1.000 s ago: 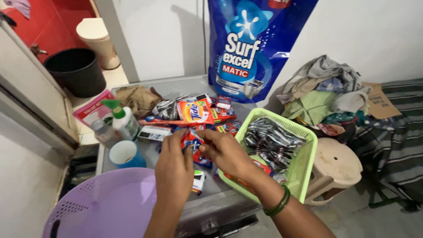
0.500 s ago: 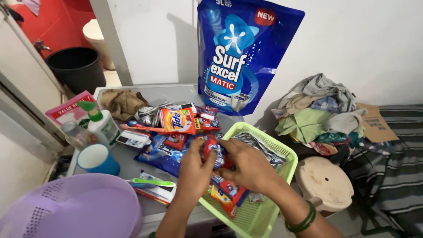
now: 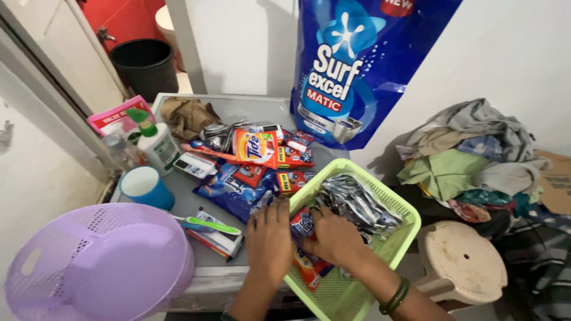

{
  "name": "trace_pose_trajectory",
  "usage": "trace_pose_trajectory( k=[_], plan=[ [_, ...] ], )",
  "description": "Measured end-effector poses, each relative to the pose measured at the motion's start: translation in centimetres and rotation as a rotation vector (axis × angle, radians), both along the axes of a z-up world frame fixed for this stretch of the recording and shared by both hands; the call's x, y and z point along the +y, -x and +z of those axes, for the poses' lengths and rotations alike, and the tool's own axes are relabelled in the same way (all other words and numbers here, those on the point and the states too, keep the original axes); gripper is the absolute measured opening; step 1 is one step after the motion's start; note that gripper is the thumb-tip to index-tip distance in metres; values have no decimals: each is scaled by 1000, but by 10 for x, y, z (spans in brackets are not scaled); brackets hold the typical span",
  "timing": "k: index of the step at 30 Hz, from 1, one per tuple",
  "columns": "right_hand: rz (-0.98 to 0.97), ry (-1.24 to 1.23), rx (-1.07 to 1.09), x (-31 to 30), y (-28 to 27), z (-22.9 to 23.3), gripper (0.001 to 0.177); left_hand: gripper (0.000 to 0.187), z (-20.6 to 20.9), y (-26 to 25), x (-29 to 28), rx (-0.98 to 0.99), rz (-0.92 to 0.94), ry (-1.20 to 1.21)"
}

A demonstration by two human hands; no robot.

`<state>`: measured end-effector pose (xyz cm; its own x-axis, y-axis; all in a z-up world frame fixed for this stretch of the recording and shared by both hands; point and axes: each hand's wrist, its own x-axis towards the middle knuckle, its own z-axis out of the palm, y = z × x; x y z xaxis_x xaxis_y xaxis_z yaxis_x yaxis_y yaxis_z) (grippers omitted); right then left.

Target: The person sorts various household items on a countertop and places them into two plastic baskets. They handle detergent packets, toothbrushes, toothpaste, and bottles, moving them from the counter into a green basket and a purple basket.

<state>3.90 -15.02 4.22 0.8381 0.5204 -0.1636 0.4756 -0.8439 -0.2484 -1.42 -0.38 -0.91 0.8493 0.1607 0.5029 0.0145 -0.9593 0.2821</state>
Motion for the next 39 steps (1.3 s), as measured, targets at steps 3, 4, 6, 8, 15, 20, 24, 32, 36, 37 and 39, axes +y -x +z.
trace_pose_trajectory(
  k=[3, 4, 6, 8, 15, 20, 24, 32, 36, 37, 39],
  plan=[
    [17, -9, -25, 6, 2, -3, 77, 53, -6, 1, 1, 44, -45, 61],
    [22, -3, -27, 8, 3, -3, 79, 53, -6, 1, 2, 38, -54, 73],
    [33, 46, -35, 11, 5, 0, 70, 52, -5, 2, 3, 32, -71, 100],
    [42, 72, -44, 15, 6, 6, 67, 54, -3, 5, 6, 18, -106, 156],
    [41, -101, -164, 22, -27, 40, 47, 53, 7, -10, 40, 53, -141, 358],
    [152, -277, -287, 55, -72, 43, 42, 58, 6, -57, 47, -18, -124, 501],
    [123, 91, -46, 93, -104, 17, 50, 74, -13, -86, 50, 168, -67, 523],
    [83, 289, -160, 103, -135, -53, 33, 73, -56, -97, 62, 195, -128, 371],
    [102, 279, -72, 106, -127, -25, 49, 68, -68, -99, 67, 143, -140, 396],
    [120, 270, -57, 105, -122, -17, 58, 68, -71, -100, 68, 120, -146, 418],
    [132, 204, -77, 102, -112, -7, 59, 67, -73, -101, 70, 71, -156, 461]
  ],
)
